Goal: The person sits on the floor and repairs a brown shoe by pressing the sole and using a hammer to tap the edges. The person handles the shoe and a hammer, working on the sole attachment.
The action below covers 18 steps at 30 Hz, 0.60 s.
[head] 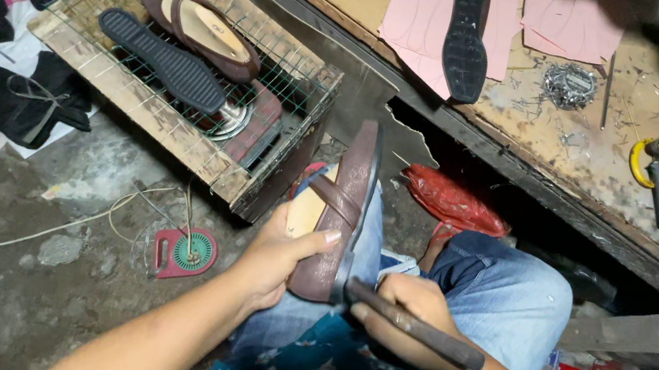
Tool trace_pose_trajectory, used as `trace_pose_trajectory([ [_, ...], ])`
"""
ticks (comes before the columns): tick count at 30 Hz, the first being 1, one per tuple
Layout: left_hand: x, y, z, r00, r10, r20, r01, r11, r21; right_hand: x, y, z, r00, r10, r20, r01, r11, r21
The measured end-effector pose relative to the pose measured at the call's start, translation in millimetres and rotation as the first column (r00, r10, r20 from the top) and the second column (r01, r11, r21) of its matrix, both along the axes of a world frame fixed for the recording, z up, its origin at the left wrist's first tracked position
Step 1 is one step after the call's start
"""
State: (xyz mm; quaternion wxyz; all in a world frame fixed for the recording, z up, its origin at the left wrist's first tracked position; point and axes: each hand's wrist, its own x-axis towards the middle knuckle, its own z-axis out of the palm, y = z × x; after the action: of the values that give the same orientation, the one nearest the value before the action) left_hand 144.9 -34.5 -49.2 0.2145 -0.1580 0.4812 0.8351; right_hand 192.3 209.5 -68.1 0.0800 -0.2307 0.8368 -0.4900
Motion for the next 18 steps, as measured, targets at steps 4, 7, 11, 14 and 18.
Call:
trace_pose_trajectory([
  [4, -13.7, 22.2, -28.0, 0.991, 0.096, -0.094, -0.089, 0.993, 0.072, -12.7, -9.6, 3.1, 0.958, -0.252, 0.139, 0.252, 0.968, 0.014],
  [7, -15.0, 23.8, -36.2, 0.984, 0.109, -0.143, -0.100, 0.993, 0.068, -11.5, -8.5, -8.6, 0.935, -0.280, 0.218, 0.298, 0.953, -0.054],
  [11, -16.1, 19.6, -34.9, 0.983, 0.110, -0.145, -0.096, 0.990, 0.103, -7.9, -3.6, -23.0, 0.888, -0.248, 0.387, 0.286, 0.957, -0.044],
  [14, -22.0, 17.8, -30.4, 0.979, 0.078, -0.191, -0.076, 0.997, 0.017, -8.2, -6.5, -25.0, 0.875, -0.238, 0.422, 0.239, 0.970, 0.052],
  [18, -28.9, 20.6, -24.3, 0.955, 0.023, -0.296, -0.121, 0.941, -0.317, -17.8, -13.4, -19.6, 0.972, -0.139, 0.188, 0.142, 0.990, 0.000],
])
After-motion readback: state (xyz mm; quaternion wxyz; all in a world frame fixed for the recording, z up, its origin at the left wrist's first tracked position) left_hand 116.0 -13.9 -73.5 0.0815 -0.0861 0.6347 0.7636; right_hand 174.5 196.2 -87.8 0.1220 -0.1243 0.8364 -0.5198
